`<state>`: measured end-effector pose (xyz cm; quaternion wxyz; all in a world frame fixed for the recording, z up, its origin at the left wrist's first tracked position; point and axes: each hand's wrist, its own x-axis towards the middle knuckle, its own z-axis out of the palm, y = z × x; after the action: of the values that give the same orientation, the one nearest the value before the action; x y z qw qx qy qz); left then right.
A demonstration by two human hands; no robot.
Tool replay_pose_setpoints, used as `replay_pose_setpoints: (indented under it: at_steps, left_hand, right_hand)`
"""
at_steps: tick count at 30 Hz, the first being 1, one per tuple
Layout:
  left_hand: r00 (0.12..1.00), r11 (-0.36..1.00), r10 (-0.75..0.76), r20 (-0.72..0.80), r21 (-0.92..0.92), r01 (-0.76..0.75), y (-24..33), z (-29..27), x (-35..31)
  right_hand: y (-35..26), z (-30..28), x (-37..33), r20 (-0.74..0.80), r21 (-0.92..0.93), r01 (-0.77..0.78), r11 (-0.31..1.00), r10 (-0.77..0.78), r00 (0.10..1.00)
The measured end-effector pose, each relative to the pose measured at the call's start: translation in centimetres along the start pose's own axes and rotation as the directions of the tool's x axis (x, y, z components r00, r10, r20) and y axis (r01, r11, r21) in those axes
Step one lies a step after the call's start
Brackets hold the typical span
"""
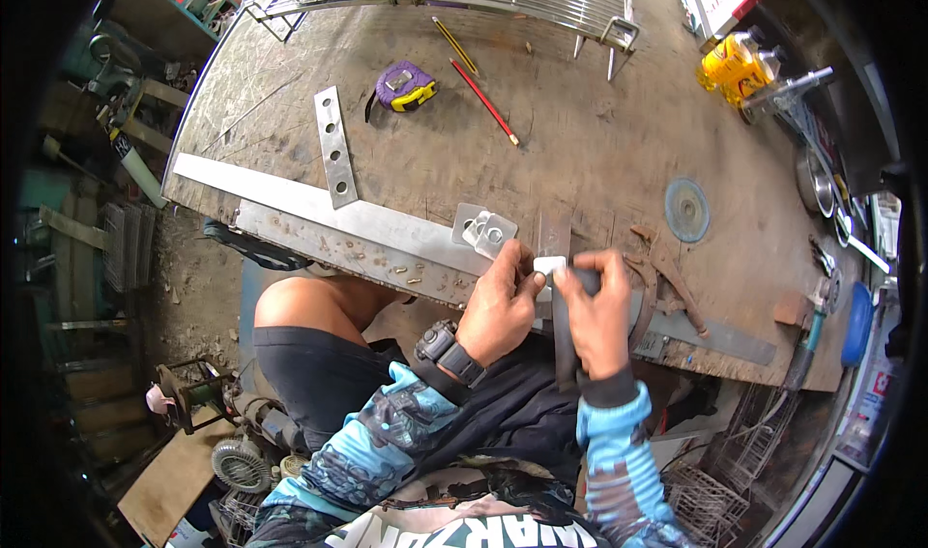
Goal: The person smooths the edges of small metal parts using a handheld sanding block on a workbench. They repeatedly rub the block along the edges and corners of each piece, occasionally flipping the parts to access different sides.
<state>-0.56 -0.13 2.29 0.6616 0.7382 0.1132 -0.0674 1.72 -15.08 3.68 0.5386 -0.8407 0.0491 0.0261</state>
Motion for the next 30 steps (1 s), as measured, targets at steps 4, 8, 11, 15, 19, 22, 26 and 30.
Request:
replay_pose_setpoints:
  at_steps: [4,8,11,15,19,22,26,30]
  left_hand:
    - [0.998,0.996,0.069,0.000,-0.053,-0.069,-0.7,0.3,0.2]
    - [0.998,0.997,-0.030,0.059,-0.070,0.034,0.2,-0.2,0.3]
    - [0.998,0.995,-0.016,0.054,-0.100,0.021,-0.1,0.0,0.1]
    - [0.996,0.997,-0.029,0.082,-0.071,0.035,0.3,-0.3,0.2]
    - [0.998,0.997,-0.041,0.053,-0.057,0.044,0.9,-0.4,0.3]
    - [0.999,0.999,-0.017,0.042,-0.033,0.019,0.6,-0.4,0.0]
    - [0.998,0.999,-0.006,0.055,-0.047,0.009,0.5,-0.4,0.2]
    - [0.999,0.999,-0.030,0.041,-0.040,0.032,0.5,-0.3,0.0]
  right_hand:
    - [1.1,-0.5,-1.3,0.007,0.028,-0.034,0.999,0.034,0.999]
    - [0.2,0.8,1.9,-0.020,0.038,-0.014,0.999,0.015,1.000]
    - [0.1,-0.4,-0.9,0.024,-0.023,-0.025,0.999,0.025,0.999]
    - [0.2,-0.7,-1.2,0.023,0.052,-0.109,0.993,0.108,0.994]
    - [-0.6,0.8,1.9,-0.002,0.049,-0.048,0.998,0.048,0.999]
    - [0.0,-0.6,-1.7,0.013,-0.005,-0.074,0.997,0.074,0.997]
    - [-0.2,0.0,-0.3,-0.028,-0.015,-0.025,1.000,0.025,0.999]
    - [-0.5,0.9,1.1,-0.044,-0.010,-0.031,0.999,0.030,0.999]
